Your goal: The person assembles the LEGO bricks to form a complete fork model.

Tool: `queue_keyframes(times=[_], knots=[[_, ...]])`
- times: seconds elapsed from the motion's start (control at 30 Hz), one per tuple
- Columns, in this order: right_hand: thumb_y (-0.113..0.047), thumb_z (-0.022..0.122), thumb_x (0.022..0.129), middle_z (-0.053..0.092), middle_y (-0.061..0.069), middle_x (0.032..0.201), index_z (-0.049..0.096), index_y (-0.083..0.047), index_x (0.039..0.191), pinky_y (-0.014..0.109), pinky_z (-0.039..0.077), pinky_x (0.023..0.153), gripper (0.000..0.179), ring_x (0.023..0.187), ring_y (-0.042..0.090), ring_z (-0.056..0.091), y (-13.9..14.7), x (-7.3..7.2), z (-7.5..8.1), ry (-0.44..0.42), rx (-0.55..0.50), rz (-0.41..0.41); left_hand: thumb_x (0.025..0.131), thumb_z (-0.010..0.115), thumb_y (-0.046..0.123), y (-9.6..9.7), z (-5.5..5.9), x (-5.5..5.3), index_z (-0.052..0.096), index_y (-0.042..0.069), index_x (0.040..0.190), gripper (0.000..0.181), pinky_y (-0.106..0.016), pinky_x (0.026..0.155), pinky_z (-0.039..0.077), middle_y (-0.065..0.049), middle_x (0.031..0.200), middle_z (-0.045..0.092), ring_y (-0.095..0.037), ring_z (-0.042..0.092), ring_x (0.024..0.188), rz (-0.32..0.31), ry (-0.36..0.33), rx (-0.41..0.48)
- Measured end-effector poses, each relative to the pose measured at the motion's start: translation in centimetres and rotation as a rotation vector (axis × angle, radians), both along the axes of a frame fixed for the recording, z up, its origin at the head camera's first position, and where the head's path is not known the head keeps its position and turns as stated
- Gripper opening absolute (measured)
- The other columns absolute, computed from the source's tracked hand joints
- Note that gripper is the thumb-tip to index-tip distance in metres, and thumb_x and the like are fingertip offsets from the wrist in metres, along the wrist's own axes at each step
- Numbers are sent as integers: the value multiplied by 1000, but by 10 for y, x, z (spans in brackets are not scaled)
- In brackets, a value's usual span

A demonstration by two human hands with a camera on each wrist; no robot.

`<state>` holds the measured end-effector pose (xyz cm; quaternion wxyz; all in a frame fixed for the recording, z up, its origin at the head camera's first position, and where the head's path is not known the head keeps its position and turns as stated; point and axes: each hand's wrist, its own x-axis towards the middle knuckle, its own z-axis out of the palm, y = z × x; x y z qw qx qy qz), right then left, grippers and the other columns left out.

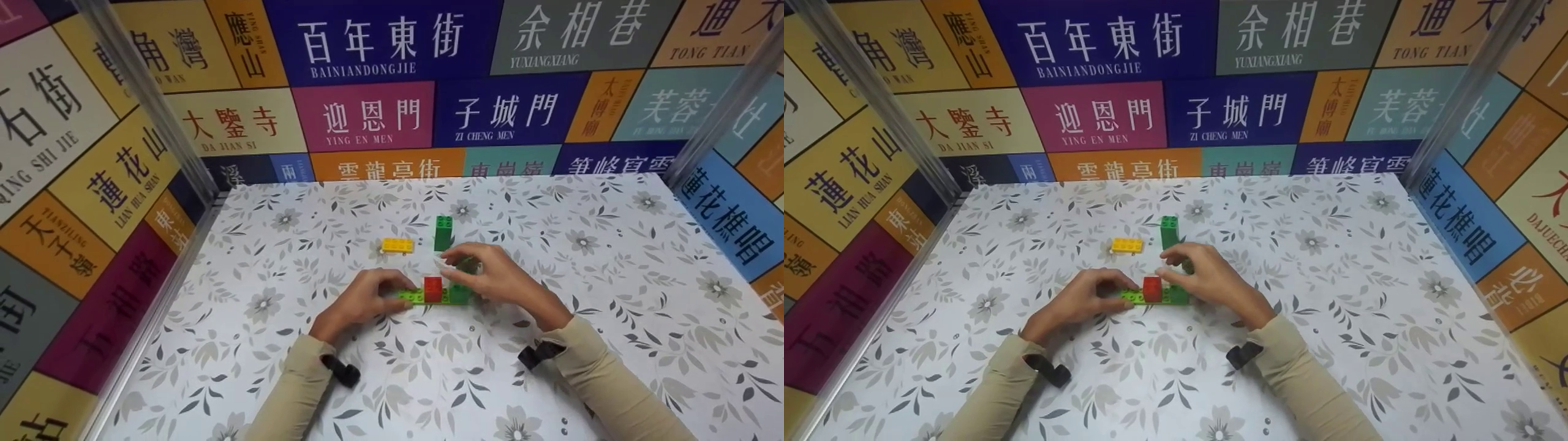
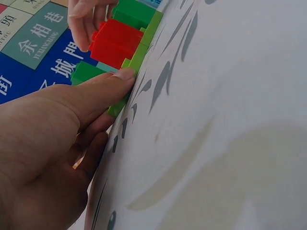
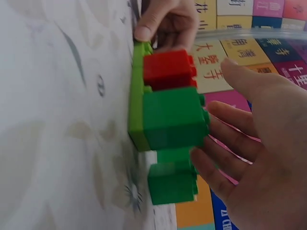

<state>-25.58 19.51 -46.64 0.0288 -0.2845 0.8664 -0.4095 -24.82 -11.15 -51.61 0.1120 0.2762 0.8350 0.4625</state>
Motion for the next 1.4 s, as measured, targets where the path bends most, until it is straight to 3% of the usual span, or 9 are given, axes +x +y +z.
queue_keyframes(times=[0.23,0.57,0.8,1.0,1.2,1.4], knots=[[-27,77,103,78,9,127,76,-15,130,56,60,97,30,116,29,74,17,-11,2,53,-41,-66,93,88,23,1,0,0,79,24,121,29,-40,104,55,11,119,79,-10,71,111,3,6,4],[-18,84,97,75,9,133,76,-15,130,55,57,106,34,127,34,68,26,-16,-5,98,16,-115,93,87,24,1,0,0,79,23,121,29,-39,106,55,10,119,79,-10,72,112,-8,22,8],[-15,85,95,71,10,141,72,-11,137,58,54,111,44,135,34,64,31,-19,-7,59,79,-104,93,88,23,2,-1,0,80,23,120,29,-40,104,55,10,117,80,-10,72,110,-5,53,12],[-1,77,96,69,10,146,70,-9,142,58,55,109,48,138,35,63,36,-21,-10,24,117,-48,94,87,23,3,-1,1,79,23,122,29,-38,104,55,12,119,79,-9,71,111,12,60,-13],[3,68,99,71,12,142,70,-6,141,55,59,106,43,133,36,67,36,-22,-11,18,110,-40,94,86,24,2,-2,2,79,23,122,28,-37,99,55,10,120,78,-11,69,108,4,77,-11],[-1,73,100,70,15,139,70,-4,140,52,61,103,41,127,38,69,36,-22,-11,-21,96,-63,92,88,27,-1,0,1,78,25,125,34,-38,100,53,10,124,77,-13,67,111,-4,61,-20]])
